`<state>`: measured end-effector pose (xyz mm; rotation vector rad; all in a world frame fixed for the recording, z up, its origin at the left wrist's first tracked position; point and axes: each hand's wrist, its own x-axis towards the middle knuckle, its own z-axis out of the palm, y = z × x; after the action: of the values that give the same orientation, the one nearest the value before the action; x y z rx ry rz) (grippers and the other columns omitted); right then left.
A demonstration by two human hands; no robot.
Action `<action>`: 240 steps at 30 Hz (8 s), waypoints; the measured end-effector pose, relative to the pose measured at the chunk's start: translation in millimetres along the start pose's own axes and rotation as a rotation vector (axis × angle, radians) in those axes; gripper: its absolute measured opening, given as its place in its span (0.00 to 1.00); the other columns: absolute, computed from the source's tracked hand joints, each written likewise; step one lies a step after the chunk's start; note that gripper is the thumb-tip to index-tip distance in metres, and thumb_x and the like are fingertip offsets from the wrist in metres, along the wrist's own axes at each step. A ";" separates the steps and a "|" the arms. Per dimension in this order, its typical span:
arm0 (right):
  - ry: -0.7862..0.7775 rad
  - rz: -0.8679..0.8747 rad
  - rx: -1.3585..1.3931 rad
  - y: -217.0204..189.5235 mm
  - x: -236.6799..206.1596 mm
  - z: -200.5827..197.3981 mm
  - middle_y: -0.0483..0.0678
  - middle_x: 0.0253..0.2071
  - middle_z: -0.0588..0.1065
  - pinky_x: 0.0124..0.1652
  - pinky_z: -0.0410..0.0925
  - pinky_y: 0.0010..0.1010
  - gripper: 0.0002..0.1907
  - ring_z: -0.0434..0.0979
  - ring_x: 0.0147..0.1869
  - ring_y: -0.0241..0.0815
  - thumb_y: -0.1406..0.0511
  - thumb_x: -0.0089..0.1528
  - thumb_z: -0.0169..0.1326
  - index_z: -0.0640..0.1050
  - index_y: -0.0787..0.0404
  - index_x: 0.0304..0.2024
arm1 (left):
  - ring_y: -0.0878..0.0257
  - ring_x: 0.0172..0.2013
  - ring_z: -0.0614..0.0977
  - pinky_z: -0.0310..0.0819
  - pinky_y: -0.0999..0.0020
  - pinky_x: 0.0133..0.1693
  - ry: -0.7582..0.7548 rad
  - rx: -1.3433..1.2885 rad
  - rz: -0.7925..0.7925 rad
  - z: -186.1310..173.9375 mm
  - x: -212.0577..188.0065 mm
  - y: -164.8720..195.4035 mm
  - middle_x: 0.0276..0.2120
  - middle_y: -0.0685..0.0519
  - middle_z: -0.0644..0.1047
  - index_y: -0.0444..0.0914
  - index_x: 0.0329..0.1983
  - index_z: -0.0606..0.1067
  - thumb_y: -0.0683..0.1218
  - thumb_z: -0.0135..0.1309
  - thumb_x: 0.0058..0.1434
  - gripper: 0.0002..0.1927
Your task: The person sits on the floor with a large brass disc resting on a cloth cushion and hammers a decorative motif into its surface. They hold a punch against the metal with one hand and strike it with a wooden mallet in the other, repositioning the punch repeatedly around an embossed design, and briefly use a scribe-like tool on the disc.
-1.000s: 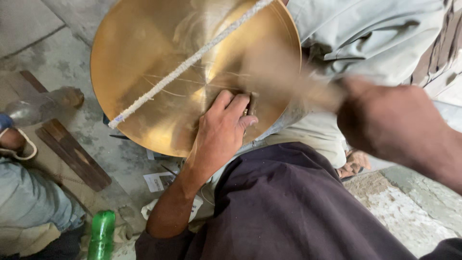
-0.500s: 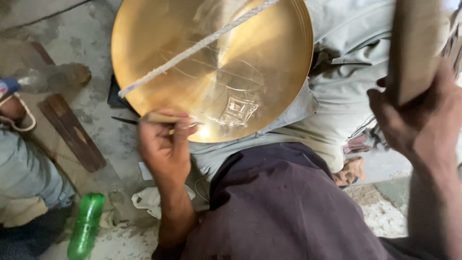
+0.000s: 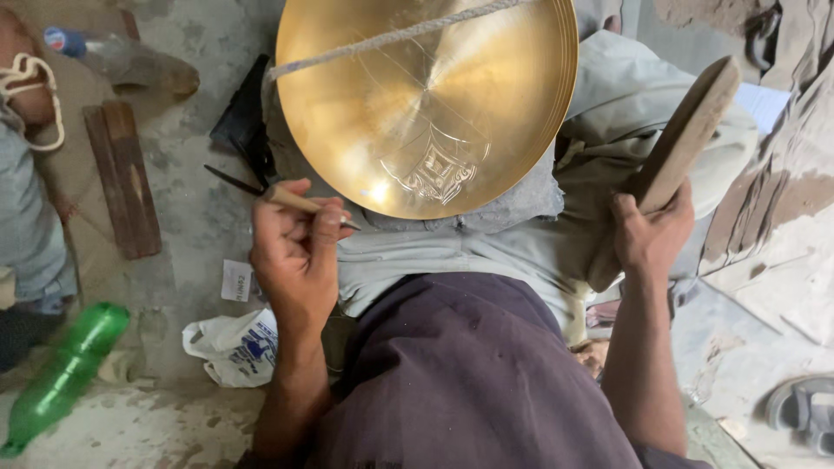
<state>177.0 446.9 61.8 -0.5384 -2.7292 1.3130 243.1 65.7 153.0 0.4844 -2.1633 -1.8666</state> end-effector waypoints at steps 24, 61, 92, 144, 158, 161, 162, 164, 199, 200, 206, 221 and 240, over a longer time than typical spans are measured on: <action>-0.311 -0.011 0.282 -64.2 61.7 -24.5 0.51 0.43 0.76 0.48 0.76 0.32 0.22 0.80 0.46 0.43 0.72 0.65 0.64 0.68 0.69 0.55 | 0.60 0.34 0.85 0.76 0.59 0.35 -0.696 0.455 0.426 161.6 130.5 -49.3 0.34 0.53 0.81 0.40 0.55 0.73 0.46 0.64 0.63 0.20; -0.366 -0.605 -0.339 -62.1 86.0 29.5 0.59 0.42 0.78 0.44 0.73 0.35 0.19 0.80 0.43 0.47 0.70 0.67 0.67 0.71 0.71 0.54 | 0.59 0.32 0.84 0.75 0.57 0.35 -0.737 0.494 0.391 153.0 155.8 -106.0 0.33 0.53 0.80 0.40 0.47 0.72 0.46 0.63 0.64 0.14; -0.445 -0.206 -0.191 -77.3 89.6 68.8 0.54 0.49 0.79 0.47 0.76 0.29 0.20 0.84 0.49 0.42 0.69 0.67 0.58 0.68 0.65 0.59 | 0.59 0.30 0.84 0.75 0.61 0.30 -0.685 0.410 0.290 109.7 162.0 -134.5 0.31 0.50 0.79 0.38 0.49 0.70 0.43 0.62 0.66 0.14; -0.434 -0.603 -0.545 -125.4 131.2 62.3 0.59 0.46 0.81 0.38 0.75 0.38 0.22 0.83 0.41 0.48 0.61 0.67 0.63 0.76 0.68 0.57 | 0.52 0.37 0.85 0.76 0.57 0.37 -0.593 0.391 0.184 96.4 177.2 -98.4 0.35 0.47 0.82 0.36 0.48 0.73 0.41 0.64 0.61 0.15; -0.663 -0.629 -1.039 -167.7 138.6 73.5 0.49 0.36 0.80 0.25 0.73 0.38 0.11 0.79 0.29 0.44 0.63 0.70 0.54 0.77 0.58 0.54 | 0.52 0.40 0.86 0.79 0.58 0.41 -0.526 0.432 0.165 91.2 180.5 -93.2 0.38 0.48 0.82 0.37 0.50 0.75 0.41 0.63 0.62 0.14; -0.543 -0.651 -0.624 -173.0 139.8 81.8 0.56 0.38 0.78 0.33 0.74 0.38 0.12 0.80 0.37 0.47 0.68 0.69 0.57 0.73 0.65 0.54 | 0.51 0.36 0.85 0.76 0.54 0.36 -0.579 0.420 0.038 84.1 187.0 -97.2 0.35 0.45 0.80 0.36 0.52 0.74 0.44 0.63 0.62 0.17; -0.561 -0.515 -0.557 -171.4 137.4 94.3 0.57 0.36 0.77 0.31 0.73 0.39 0.16 0.79 0.35 0.48 0.68 0.68 0.58 0.71 0.69 0.54 | 0.53 0.37 0.86 0.78 0.57 0.36 -0.578 0.403 -0.013 81.1 187.1 -98.5 0.37 0.46 0.81 0.37 0.52 0.74 0.44 0.61 0.63 0.16; -0.615 -0.458 -0.613 -174.1 134.8 104.5 0.59 0.36 0.78 0.27 0.72 0.37 0.17 0.79 0.31 0.49 0.69 0.66 0.58 0.72 0.71 0.55 | 0.57 0.38 0.88 0.83 0.63 0.35 -0.596 0.352 -0.088 77.0 190.1 -102.5 0.39 0.49 0.82 0.38 0.52 0.72 0.44 0.58 0.64 0.14; -0.504 -0.437 -0.445 -213.5 100.1 82.3 0.62 0.43 0.79 0.37 0.73 0.34 0.24 0.80 0.39 0.48 0.75 0.61 0.66 0.70 0.78 0.56 | 0.62 0.39 0.88 0.85 0.71 0.36 -0.021 0.216 0.012 28.4 150.3 -85.3 0.39 0.49 0.81 0.33 0.50 0.66 0.45 0.54 0.73 0.12; -0.506 -0.425 -0.398 -215.4 98.6 81.8 0.61 0.43 0.78 0.37 0.72 0.32 0.25 0.80 0.39 0.45 0.73 0.62 0.66 0.69 0.77 0.57 | 0.62 0.39 0.88 0.84 0.70 0.37 -0.021 0.201 0.005 30.5 149.1 -86.7 0.38 0.50 0.81 0.34 0.50 0.66 0.45 0.53 0.73 0.12; -0.537 -0.661 -0.256 -232.8 86.6 89.4 0.60 0.44 0.74 0.43 0.71 0.30 0.34 0.77 0.45 0.44 0.75 0.62 0.64 0.62 0.74 0.65 | 0.58 0.35 0.81 0.77 0.60 0.37 0.034 0.367 0.122 37.5 141.1 -89.6 0.34 0.49 0.75 0.34 0.46 0.66 0.44 0.56 0.71 0.12; -0.344 -1.255 -0.794 -289.9 92.5 118.1 0.55 0.45 0.75 0.45 0.69 0.41 0.17 0.76 0.41 0.50 0.71 0.70 0.56 0.75 0.64 0.61 | 0.51 0.38 0.84 0.76 0.57 0.38 0.112 0.283 0.143 43.7 129.4 -71.3 0.35 0.47 0.78 0.34 0.42 0.67 0.38 0.59 0.67 0.11; -0.274 -1.526 -0.997 -337.5 97.3 139.8 0.47 0.44 0.79 0.47 0.69 0.41 0.22 0.77 0.44 0.45 0.68 0.58 0.60 0.80 0.48 0.56 | 0.54 0.35 0.83 0.76 0.60 0.37 0.173 0.291 0.191 39.1 136.7 -80.4 0.32 0.50 0.79 0.34 0.39 0.69 0.38 0.63 0.64 0.12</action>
<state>-38.4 181.7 223.5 1.5056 -2.4511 -0.3651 109.9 36.0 63.1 0.4562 -2.2814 -1.3672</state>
